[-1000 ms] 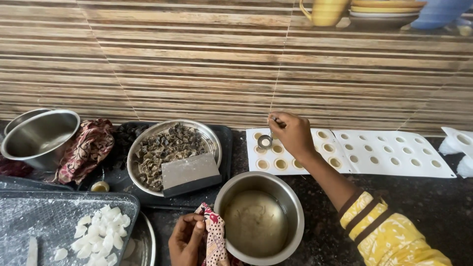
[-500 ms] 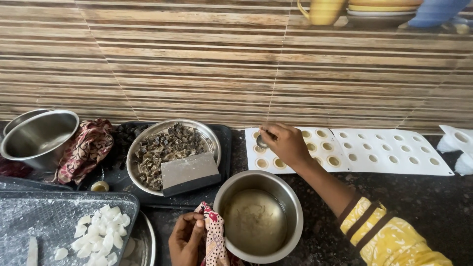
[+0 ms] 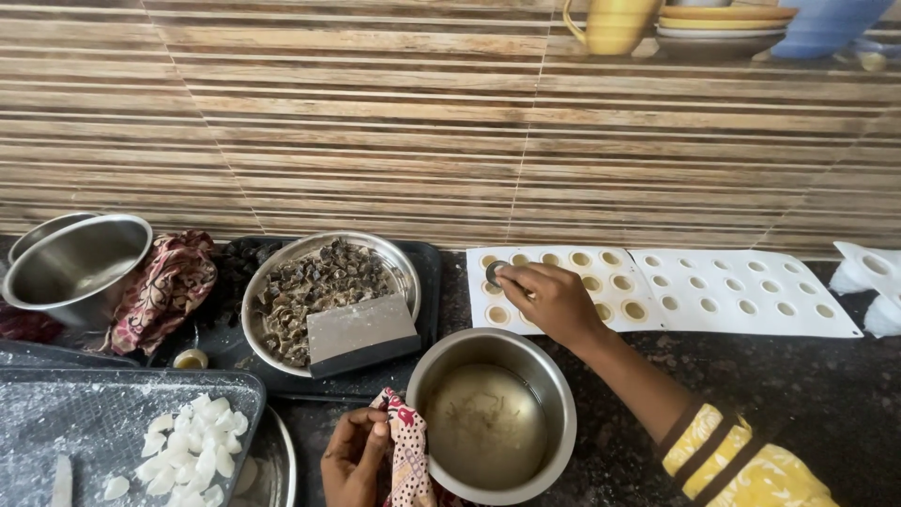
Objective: The person is pouring melted liquid soap into a white plastic mold using a small measuring cup.
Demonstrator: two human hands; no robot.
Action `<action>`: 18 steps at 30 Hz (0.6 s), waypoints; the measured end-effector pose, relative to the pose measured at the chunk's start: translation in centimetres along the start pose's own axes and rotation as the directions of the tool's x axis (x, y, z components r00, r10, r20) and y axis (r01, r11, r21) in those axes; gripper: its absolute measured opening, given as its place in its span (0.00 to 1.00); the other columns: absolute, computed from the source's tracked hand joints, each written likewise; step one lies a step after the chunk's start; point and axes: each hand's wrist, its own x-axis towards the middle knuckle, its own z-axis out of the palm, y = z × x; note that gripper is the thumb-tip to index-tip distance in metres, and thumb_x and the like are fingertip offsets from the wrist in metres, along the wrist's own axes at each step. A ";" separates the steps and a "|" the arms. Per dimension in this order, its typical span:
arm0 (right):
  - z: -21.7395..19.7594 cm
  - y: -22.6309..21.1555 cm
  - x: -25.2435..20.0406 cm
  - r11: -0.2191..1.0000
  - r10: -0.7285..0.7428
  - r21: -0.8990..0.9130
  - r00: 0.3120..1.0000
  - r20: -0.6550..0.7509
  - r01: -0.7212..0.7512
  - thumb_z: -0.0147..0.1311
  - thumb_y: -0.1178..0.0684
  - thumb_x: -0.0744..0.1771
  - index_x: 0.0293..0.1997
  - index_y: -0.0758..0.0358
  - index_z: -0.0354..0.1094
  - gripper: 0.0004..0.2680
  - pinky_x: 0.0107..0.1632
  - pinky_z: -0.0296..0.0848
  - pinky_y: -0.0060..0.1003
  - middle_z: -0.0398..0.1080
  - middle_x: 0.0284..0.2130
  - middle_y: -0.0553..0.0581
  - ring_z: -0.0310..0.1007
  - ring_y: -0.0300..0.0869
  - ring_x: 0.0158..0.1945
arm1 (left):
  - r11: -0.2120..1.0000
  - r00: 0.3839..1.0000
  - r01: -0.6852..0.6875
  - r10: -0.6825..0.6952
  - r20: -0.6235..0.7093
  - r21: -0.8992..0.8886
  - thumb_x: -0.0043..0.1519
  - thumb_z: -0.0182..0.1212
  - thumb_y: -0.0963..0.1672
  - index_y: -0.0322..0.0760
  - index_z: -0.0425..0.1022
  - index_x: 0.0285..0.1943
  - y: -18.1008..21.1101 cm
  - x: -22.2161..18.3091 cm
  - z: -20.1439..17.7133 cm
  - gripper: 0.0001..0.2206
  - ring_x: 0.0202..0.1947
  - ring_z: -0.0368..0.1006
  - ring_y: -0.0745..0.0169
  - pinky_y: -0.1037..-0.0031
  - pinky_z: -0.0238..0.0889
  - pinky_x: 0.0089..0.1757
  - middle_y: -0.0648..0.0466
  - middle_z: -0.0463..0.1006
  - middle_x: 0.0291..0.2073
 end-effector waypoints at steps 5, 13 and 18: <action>-0.7 -0.1 -1.4 0.998 -0.065 0.009 0.997 0.037 0.065 0.61 0.55 0.67 0.42 0.63 0.78 0.05 0.37 0.83 0.31 0.80 0.37 0.57 0.82 0.41 0.37 | 0.998 1.000 0.022 -0.021 -0.018 0.054 0.60 0.64 0.40 0.28 0.78 0.44 0.7 -0.2 0.2 0.07 0.34 0.76 0.63 0.73 0.68 0.38 0.48 0.81 0.32; -1.4 1.3 -4.7 0.982 -0.171 -0.058 0.980 0.105 0.178 0.62 0.56 0.66 0.39 0.61 0.78 0.03 0.36 0.83 0.31 0.81 0.35 0.55 0.82 0.40 0.34 | 0.999 0.999 0.031 -0.031 0.011 -0.027 0.60 0.63 0.39 0.27 0.77 0.45 0.6 -0.3 0.1 0.07 0.37 0.78 0.60 0.69 0.71 0.41 0.45 0.81 0.34; -1.1 3.0 -7.5 0.984 -0.147 -0.068 0.969 0.200 0.164 0.63 0.56 0.66 0.39 0.64 0.78 0.03 0.32 0.80 0.29 0.81 0.35 0.57 0.82 0.40 0.31 | 0.998 1.000 -0.008 0.009 0.028 -0.055 0.60 0.63 0.39 0.26 0.77 0.44 -0.2 0.0 -0.3 0.07 0.38 0.78 0.61 0.70 0.71 0.43 0.45 0.82 0.35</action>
